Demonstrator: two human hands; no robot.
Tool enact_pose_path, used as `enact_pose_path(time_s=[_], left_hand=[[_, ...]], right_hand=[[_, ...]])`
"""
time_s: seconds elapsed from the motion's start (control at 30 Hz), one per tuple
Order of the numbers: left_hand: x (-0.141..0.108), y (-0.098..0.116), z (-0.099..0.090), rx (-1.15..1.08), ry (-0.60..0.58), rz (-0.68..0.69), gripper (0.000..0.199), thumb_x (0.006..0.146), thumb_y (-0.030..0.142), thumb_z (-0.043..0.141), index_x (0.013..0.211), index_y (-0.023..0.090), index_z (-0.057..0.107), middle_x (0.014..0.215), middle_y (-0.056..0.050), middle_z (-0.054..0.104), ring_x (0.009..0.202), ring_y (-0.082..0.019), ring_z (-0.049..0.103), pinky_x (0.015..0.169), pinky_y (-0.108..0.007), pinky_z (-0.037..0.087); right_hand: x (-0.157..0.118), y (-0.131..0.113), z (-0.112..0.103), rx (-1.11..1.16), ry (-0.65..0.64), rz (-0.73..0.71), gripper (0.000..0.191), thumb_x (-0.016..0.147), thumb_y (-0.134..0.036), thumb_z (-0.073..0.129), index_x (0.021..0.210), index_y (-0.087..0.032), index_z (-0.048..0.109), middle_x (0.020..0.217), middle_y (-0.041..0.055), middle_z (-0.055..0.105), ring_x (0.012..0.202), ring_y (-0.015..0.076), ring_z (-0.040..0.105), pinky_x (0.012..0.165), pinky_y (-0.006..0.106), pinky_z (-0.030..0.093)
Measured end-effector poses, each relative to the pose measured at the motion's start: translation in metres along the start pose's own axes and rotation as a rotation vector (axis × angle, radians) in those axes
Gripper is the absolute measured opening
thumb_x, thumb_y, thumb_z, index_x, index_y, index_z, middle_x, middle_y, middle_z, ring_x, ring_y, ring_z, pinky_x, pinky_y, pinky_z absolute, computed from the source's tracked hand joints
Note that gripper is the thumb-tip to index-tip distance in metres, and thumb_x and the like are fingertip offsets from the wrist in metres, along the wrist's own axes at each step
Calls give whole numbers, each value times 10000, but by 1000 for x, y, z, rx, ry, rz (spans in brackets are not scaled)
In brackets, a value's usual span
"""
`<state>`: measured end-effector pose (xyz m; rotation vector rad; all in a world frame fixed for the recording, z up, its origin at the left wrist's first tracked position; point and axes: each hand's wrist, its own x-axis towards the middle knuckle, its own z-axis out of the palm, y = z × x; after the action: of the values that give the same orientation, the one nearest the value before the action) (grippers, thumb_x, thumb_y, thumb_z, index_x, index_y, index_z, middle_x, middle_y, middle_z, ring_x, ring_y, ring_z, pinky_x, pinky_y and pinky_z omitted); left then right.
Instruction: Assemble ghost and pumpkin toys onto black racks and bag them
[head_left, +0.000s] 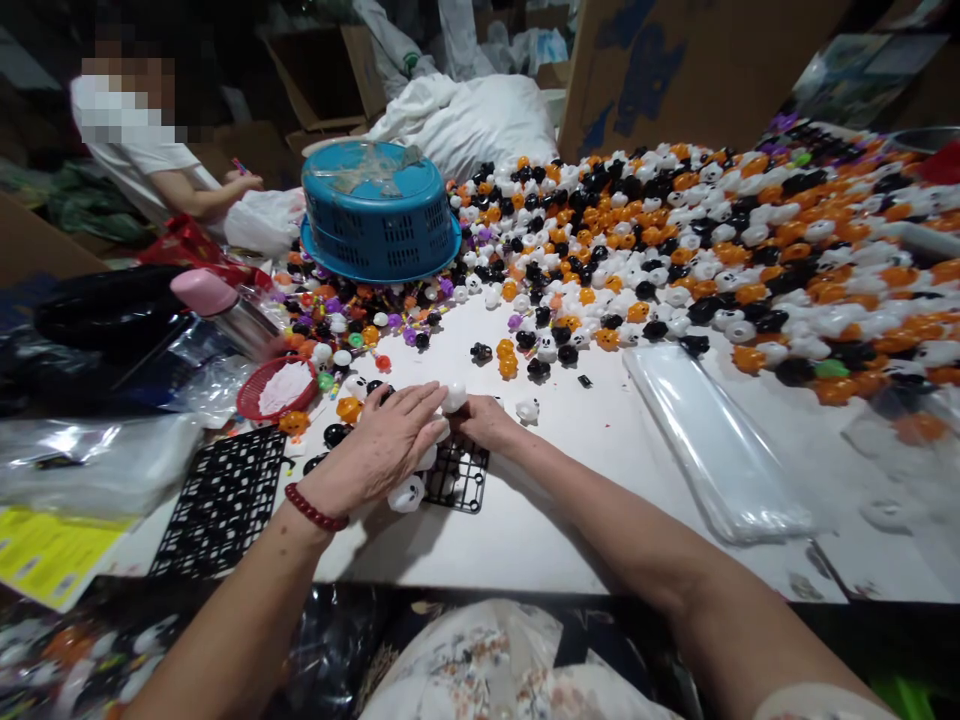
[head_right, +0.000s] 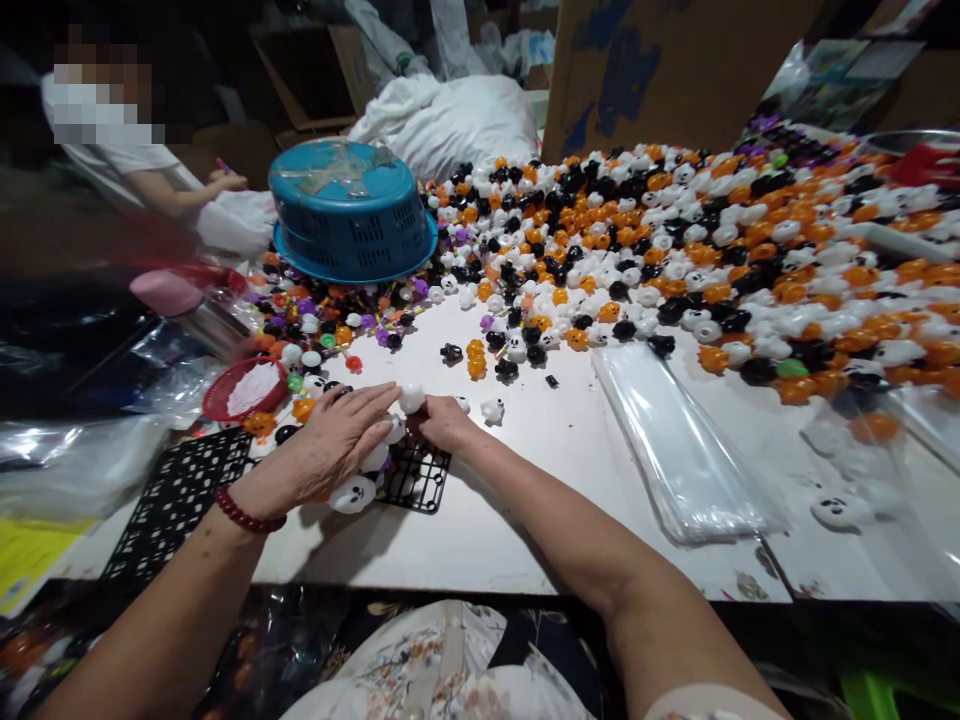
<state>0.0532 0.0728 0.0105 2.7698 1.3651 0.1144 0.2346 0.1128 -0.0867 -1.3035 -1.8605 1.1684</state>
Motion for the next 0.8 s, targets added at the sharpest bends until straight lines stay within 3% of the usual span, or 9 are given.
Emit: enact_pose_path(time_s=[0.37,0.47,0.6,0.67,0.8], left_hand=[[0,-3,3,-10,-11,-8,512,1029,431,216,1455,206,390,1482,-109,486,1367,-231,441,1163,-528,231],[0,-3,2,-16,-10,-16,521,1030,431,213,1472,203,368,1479,-112,488,1364,-230,443,1164,-531,229],[1,-5,2,-8,1,-3,525,1033,425,204,1501,226,333,1528,-100,430,1392,-224,410,1162,-520,227],[1,-6,4,9,14,8,509,1033,419,206,1483,253,378,1535,-83,423,1383,-225,423,1157,-513,230],[2,-9,7,47,28,-16,495,1025,439,239,1416,254,479,1488,-70,491,1331,-241,482,1142,-520,243]], right_hand=[[5,6,9,242,-7,84,160,781,-165,612,921,-148,690,766,-3,682,630,115,569,615,229,444],[6,5,7,178,-47,92,179,809,-166,588,949,-159,698,727,-10,677,578,114,554,588,231,433],[8,9,6,-49,-85,-104,180,804,-128,565,902,-166,712,771,8,697,684,146,592,651,233,427],[10,12,8,-127,-98,-167,176,783,-114,568,876,-162,710,796,21,704,726,162,597,664,236,415],[15,17,13,-171,-104,-162,172,752,-86,566,845,-159,691,779,28,692,738,172,587,655,242,395]])
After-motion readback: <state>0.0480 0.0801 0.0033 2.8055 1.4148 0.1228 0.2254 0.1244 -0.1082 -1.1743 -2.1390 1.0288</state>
